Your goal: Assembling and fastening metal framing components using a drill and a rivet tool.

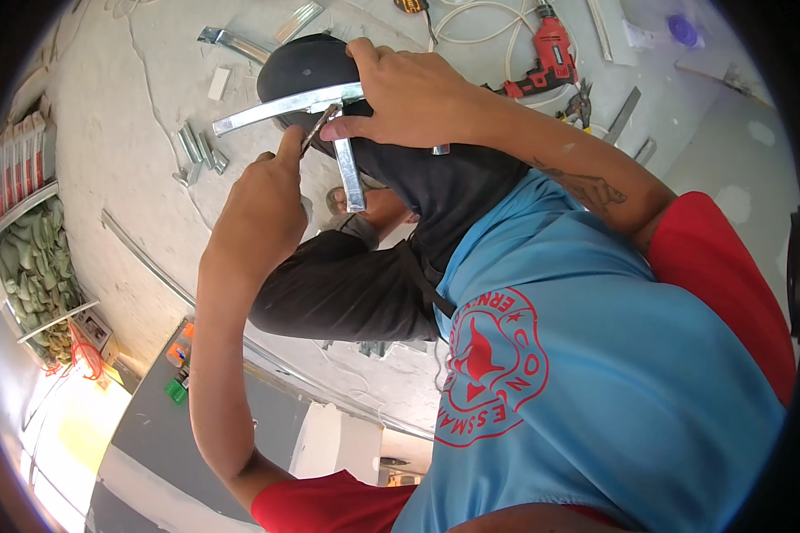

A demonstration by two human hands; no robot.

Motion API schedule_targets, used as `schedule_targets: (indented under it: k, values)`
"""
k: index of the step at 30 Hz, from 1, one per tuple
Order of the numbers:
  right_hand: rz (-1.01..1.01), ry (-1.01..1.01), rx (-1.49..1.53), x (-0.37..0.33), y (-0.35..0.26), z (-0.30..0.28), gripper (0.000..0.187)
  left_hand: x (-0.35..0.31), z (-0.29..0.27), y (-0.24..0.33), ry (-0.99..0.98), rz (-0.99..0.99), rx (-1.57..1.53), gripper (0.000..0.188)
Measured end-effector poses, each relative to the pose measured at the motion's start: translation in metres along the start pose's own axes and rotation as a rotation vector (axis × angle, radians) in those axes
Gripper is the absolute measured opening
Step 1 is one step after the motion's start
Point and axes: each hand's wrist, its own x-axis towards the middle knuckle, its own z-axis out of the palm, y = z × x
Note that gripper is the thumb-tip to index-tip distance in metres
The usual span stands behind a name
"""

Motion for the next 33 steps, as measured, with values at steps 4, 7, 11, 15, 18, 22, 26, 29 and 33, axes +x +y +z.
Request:
schedule_targets:
  k: [4, 7, 11, 15, 18, 22, 26, 29, 33]
  values:
    - [-0.002, 0.023, -0.001, -0.001, 0.001, 0.001, 0.093, 0.001, 0.002, 0.002, 0.025, -0.006, 0.084, 0.043]
    - [0.001, 0.005, 0.011, 0.0, 0.0, -0.002, 0.091, -0.001, 0.006, 0.002, 0.088, 0.032, 0.178, 0.039]
    - [-0.009, 0.011, 0.006, 0.0, 0.001, -0.002, 0.09, 0.003, 0.015, -0.005, 0.141, 0.038, 0.163, 0.026]
    - [-0.005, 0.005, 0.005, 0.001, 0.001, -0.003, 0.089, 0.006, 0.021, -0.01, 0.205, 0.063, 0.146, 0.015]
    - [-0.001, 0.002, -0.004, 0.001, 0.002, -0.002, 0.091, 0.007, 0.022, -0.006, 0.254, 0.06, 0.124, 0.012]
    - [0.015, -0.007, -0.012, 0.001, 0.001, -0.003, 0.094, 0.01, 0.03, -0.01, 0.282, 0.057, 0.135, 0.014]
    - [0.013, 0.001, -0.003, 0.003, 0.003, -0.002, 0.095, 0.012, 0.031, -0.008, 0.305, 0.005, 0.092, 0.018]
    - [0.004, -0.008, -0.015, 0.002, 0.002, -0.002, 0.095, 0.01, 0.035, -0.005, 0.347, -0.01, 0.105, 0.022]
    - [-0.018, 0.023, -0.007, -0.001, 0.003, -0.001, 0.094, 0.012, 0.038, -0.008, 0.432, -0.09, 0.001, 0.031]
